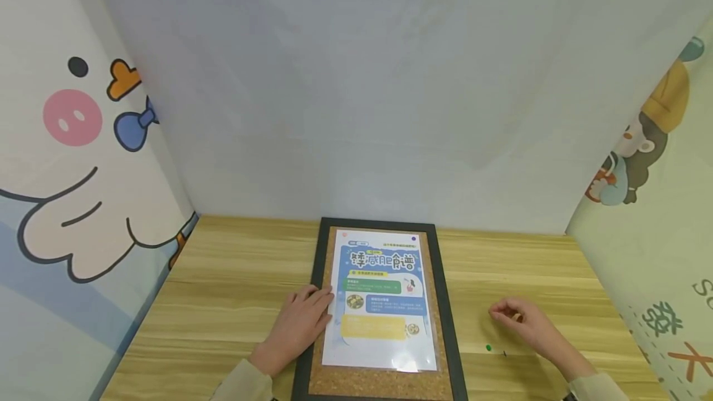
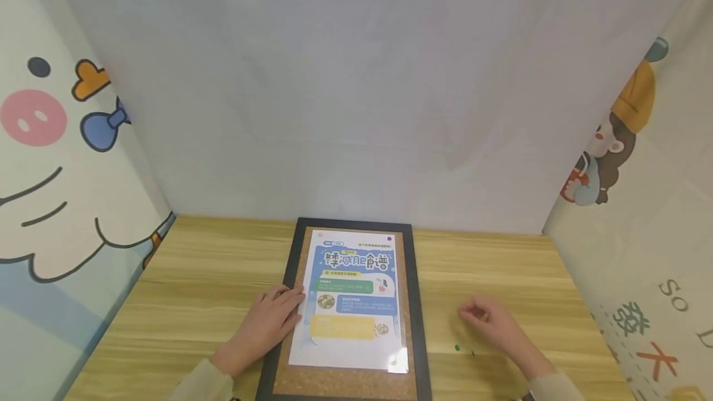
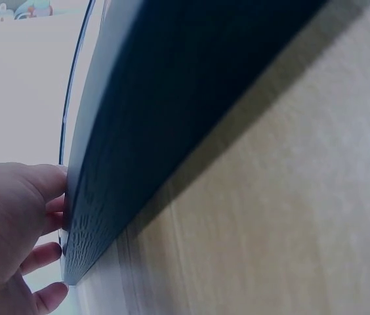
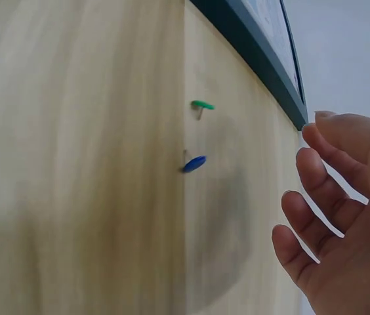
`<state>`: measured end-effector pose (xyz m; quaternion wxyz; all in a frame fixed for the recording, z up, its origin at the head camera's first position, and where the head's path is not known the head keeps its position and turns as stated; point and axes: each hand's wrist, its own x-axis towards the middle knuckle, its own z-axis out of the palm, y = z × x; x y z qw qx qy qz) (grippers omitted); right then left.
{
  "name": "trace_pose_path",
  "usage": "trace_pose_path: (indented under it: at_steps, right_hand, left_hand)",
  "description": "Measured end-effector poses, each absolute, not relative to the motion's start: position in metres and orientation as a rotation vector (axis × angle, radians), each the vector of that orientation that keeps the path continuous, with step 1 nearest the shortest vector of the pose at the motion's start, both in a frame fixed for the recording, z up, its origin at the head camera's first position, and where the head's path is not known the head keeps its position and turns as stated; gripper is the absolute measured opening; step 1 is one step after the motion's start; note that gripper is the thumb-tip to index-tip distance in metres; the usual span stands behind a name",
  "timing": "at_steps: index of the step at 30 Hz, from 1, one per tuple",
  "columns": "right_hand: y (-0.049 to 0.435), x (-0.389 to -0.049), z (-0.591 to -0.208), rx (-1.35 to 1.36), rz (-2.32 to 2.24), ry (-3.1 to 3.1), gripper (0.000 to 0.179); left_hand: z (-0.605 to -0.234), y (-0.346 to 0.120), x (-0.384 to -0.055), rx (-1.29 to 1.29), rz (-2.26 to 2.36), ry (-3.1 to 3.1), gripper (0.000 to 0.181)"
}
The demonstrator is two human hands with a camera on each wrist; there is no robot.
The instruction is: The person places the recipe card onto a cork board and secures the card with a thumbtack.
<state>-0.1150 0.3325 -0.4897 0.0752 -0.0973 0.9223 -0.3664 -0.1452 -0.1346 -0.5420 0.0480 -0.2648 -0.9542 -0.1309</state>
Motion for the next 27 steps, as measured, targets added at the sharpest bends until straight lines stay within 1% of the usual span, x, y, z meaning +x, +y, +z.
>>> trace_pose_path:
  at_steps: [2, 11, 19, 27]
  right_hand:
    - [0.336, -0.111, -0.492, -0.332, -1.092, 2.763, 0.018]
    - [0.345, -0.096, -0.503, -0.279, -1.082, 2.687, 0.017]
    - [0.353, -0.092, -0.513, -0.384, -1.088, 2.6, 0.015]
    - [0.356, -0.088, -0.516, -0.52, -1.05, 2.677, 0.01]
  left_hand:
    - [-0.542, -0.134, -0.145, -0.807, -0.399, -2.912, 0.04]
    - [-0.543, -0.134, -0.145, -0.808, -0.379, -2.905, 0.04]
    - [-0.543, -0.134, -0.145, -0.797, -0.39, -2.908, 0.04]
    - [-0.544, -0.134, -0.145, -0.801, -0.377, -2.909, 0.041]
